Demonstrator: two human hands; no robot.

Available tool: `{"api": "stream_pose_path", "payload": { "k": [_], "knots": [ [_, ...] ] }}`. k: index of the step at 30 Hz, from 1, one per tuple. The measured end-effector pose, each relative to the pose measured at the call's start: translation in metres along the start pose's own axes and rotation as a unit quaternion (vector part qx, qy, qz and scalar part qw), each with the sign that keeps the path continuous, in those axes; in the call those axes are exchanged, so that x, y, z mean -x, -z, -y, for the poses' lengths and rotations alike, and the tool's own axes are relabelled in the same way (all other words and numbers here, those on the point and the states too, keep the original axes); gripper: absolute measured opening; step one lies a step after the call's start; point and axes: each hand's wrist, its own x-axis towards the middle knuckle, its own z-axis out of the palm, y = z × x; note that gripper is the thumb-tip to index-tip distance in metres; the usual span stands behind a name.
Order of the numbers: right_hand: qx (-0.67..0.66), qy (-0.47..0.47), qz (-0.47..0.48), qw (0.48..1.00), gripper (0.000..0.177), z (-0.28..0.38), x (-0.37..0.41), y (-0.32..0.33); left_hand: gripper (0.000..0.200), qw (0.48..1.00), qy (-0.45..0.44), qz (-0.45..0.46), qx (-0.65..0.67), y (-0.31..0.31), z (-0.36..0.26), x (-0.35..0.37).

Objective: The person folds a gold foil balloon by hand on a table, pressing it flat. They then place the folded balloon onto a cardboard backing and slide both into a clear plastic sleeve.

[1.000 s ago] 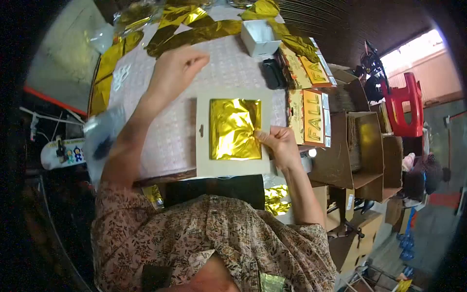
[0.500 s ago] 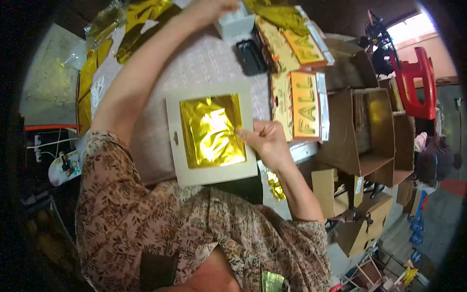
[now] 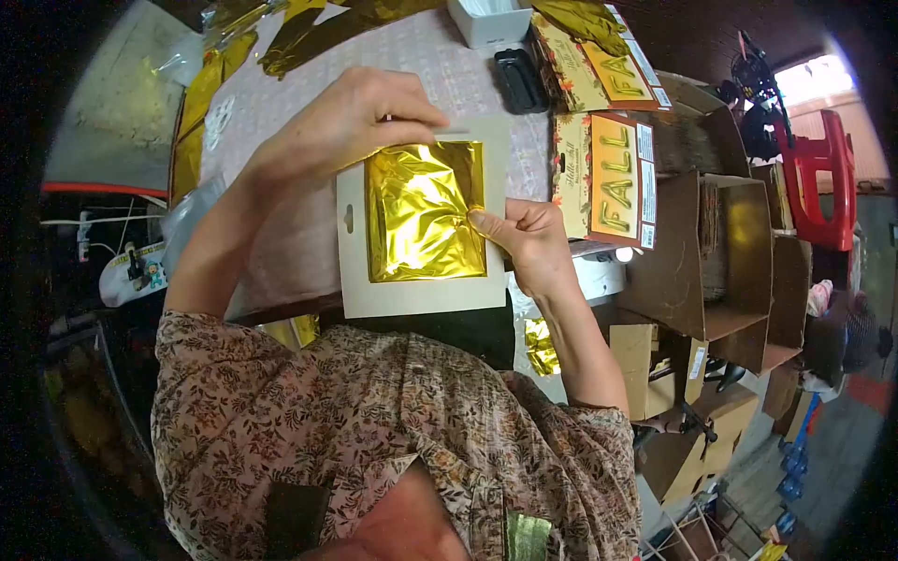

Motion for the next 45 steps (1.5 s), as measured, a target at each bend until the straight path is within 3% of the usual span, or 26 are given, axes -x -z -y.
{"api": "stream_pose_path", "payload": {
  "k": [5, 7, 11, 13, 15, 17, 20, 25, 27, 31, 37, 45],
  "knots": [
    [0.012, 0.011, 0.014, 1.0, 0.018, -0.003, 0.011, -0.017, 0.024, 0.999, 0.03, -0.033, 0.01, 0.009, -0.007, 0.04],
    [0.019, 0.024, -0.003, 1.0, 0.017, -0.006, 0.014, -0.024, 0.021, 0.991, 0.018, -0.133, -0.002, 0.025, -0.012, 0.065],
    [0.238, 0.009, -0.054, 0.97, 0.011, 0.01, 0.025, -0.033, 0.023, 0.974, 0.092, -0.201, -0.052, 0.06, -0.013, 0.164],
    [0.201, 0.017, -0.084, 0.976, 0.012, 0.008, 0.023, -0.036, 0.022, 0.956, 0.181, -0.222, -0.059, 0.076, -0.01, 0.23],
    [0.155, 0.049, -0.083, 0.983, 0.007, -0.004, 0.01, -0.013, 0.022, 0.94, 0.213, -0.25, -0.091, 0.081, 0.011, 0.303],
    [0.07, 0.116, -0.045, 0.99, 0.006, -0.006, -0.002, -0.014, 0.019, 0.904, 0.346, -0.226, -0.112, 0.081, 0.019, 0.358],
    [0.048, 0.11, -0.003, 0.993, 0.014, -0.004, -0.024, 0.008, 0.02, 0.915, 0.357, -0.186, -0.032, 0.061, 0.028, 0.404],
    [0.045, 0.105, 0.017, 0.993, 0.019, 0.001, -0.05, 0.009, 0.032, 0.9, 0.38, -0.212, 0.014, 0.034, 0.044, 0.429],
    [0.066, 0.122, 0.005, 0.99, 0.021, 0.005, -0.048, -0.005, 0.034, 0.903, 0.349, -0.252, 0.006, 0.026, 0.051, 0.435],
    [0.076, 0.119, -0.013, 0.99, 0.022, 0.003, -0.05, -0.011, 0.031, 0.88, 0.392, -0.266, 0.024, 0.02, 0.051, 0.439],
    [0.051, 0.109, -0.021, 0.993, 0.018, -0.004, -0.052, -0.02, 0.027, 0.885, 0.363, -0.282, 0.07, 0.017, 0.057, 0.444],
    [0.053, 0.097, -0.002, 0.994, 0.017, -0.006, -0.042, -0.031, 0.024, 0.907, 0.326, -0.266, 0.021, 0.021, 0.049, 0.437]
  ]
}}
